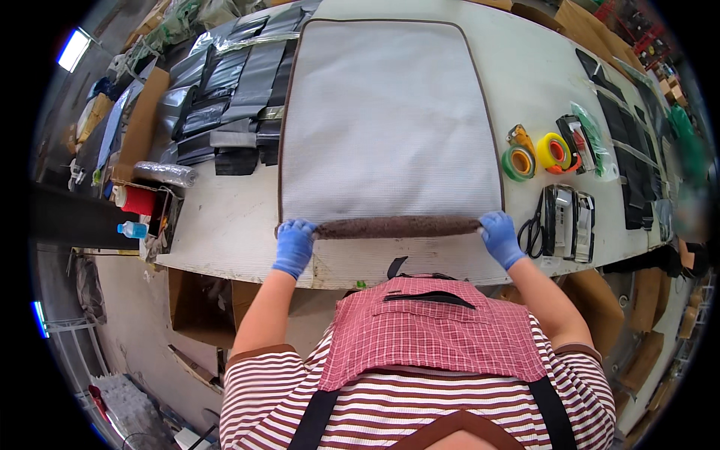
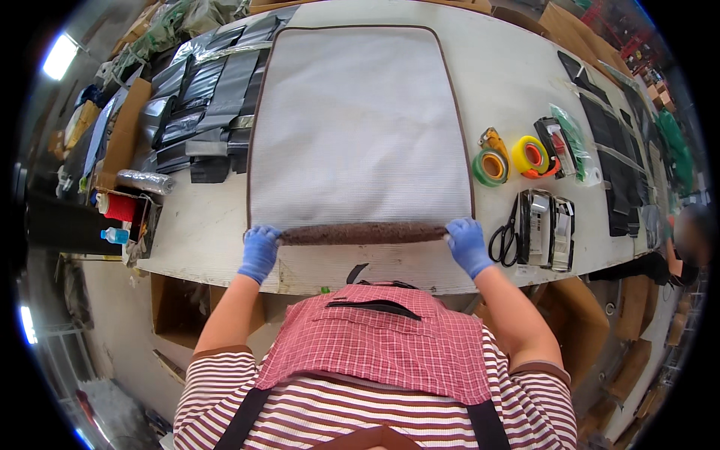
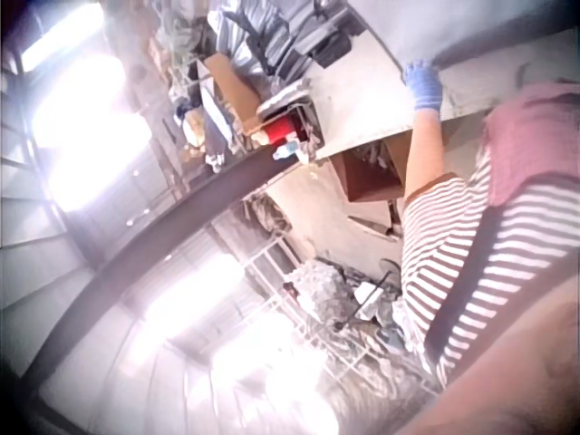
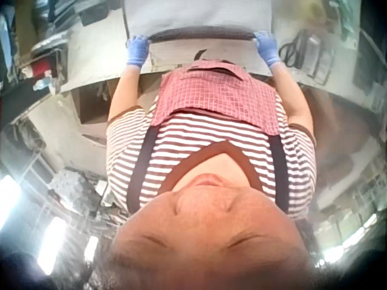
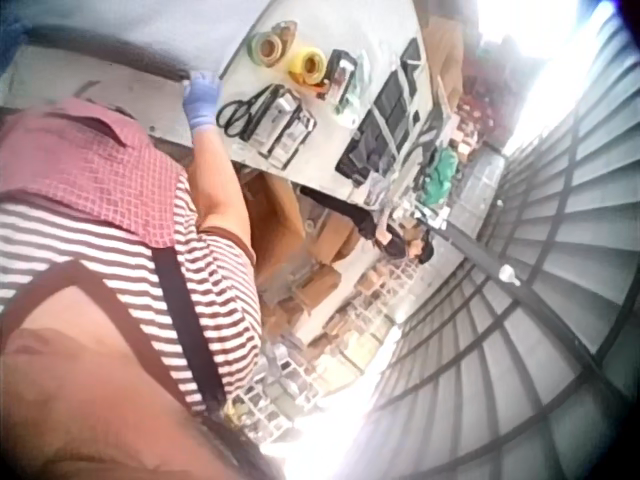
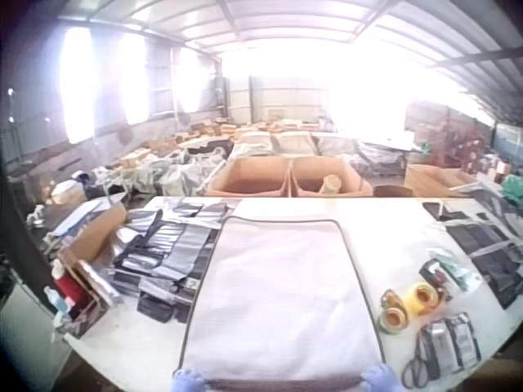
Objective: The person rolls a brown mat, wraps it in plastic film, and places it into a black poly mailer. They seal the mailer with tape and affix a shipping label. The person repeats the process with a second mat.
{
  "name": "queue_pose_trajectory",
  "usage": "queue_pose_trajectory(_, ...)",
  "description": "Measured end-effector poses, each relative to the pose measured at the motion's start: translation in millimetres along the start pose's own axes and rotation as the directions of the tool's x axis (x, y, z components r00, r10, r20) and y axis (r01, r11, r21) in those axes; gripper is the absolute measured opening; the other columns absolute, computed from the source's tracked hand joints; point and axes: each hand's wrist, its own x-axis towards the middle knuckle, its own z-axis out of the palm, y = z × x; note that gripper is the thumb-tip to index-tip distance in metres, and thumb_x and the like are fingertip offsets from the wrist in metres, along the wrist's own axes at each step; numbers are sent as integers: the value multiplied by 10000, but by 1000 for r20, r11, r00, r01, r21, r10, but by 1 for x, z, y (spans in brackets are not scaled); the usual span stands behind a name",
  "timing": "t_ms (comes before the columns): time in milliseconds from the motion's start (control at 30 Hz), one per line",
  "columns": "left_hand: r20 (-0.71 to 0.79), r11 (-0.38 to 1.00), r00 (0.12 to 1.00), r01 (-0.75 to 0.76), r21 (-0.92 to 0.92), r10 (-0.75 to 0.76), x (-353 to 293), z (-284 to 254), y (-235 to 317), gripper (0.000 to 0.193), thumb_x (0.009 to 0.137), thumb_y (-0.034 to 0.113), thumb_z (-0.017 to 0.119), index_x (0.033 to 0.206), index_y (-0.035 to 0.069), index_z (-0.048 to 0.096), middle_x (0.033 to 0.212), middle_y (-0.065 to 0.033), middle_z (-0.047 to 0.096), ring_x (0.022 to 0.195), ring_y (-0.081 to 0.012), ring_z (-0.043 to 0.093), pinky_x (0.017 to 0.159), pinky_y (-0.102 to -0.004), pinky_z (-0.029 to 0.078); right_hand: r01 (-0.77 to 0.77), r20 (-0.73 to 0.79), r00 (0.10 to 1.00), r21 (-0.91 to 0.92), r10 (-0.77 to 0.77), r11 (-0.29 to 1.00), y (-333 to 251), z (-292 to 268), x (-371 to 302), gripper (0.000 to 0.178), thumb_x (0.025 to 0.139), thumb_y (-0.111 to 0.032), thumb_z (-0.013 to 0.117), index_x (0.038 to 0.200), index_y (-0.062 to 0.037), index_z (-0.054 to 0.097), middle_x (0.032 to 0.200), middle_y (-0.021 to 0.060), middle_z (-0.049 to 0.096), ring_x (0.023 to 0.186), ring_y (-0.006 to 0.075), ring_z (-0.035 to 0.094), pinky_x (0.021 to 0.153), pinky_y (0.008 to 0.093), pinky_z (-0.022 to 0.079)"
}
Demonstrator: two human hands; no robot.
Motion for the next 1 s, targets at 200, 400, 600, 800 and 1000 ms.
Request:
queue_pose_trajectory(200,-204,988,979,62,140,-32,48,-31,29,168,825,198,663,985,145,663,947,-91,631,961,-296,593,801,-424,476,-347,305,871,-174,385,922,-10,-20,78,196,781,-223,701,902,-70,678,942,104,659,948,310,604,834,421,463)
queue_pose_trajectory(400,-259,993,960,-91,73,106,10,5,13,278,813,224,685,1054,92,640,1069,-76,604,1017,-305,552,913,-458,423,-63,-45,997,-174,55,983,-21,5,9,454,730,-247,739,1131,-62,634,1169,97,625,1118,303,544,995,428,390)
queue_pose_trajectory(600,-242,994,964,-104,44,111,28,7,4,395,755,296,737,1102,128,651,1126,-51,614,1114,-285,523,984,-464,385,-38,-116,992,86,48,996,13,10,34,368,720,-230,759,1028,-46,679,1040,130,649,1022,317,572,927,440,437)
queue_pose_trajectory(800,-153,995,987,27,-99,-42,82,-11,-3,159,797,183,702,942,124,676,941,-83,650,927,-307,586,842,-434,445,-367,263,914,215,308,905,26,-13,110,342,717,-282,813,849,9,692,881,163,657,880,336,618,805,395,495)
queue_pose_trajectory(1000,-399,976,902,-207,-64,165,72,-11,39,264,741,237,760,983,147,701,956,-43,651,1018,-263,578,949,-449,392,-507,406,814,146,416,849,37,-9,130,317,694,-244,830,843,-15,670,827,170,673,768,307,653,722,390,522)
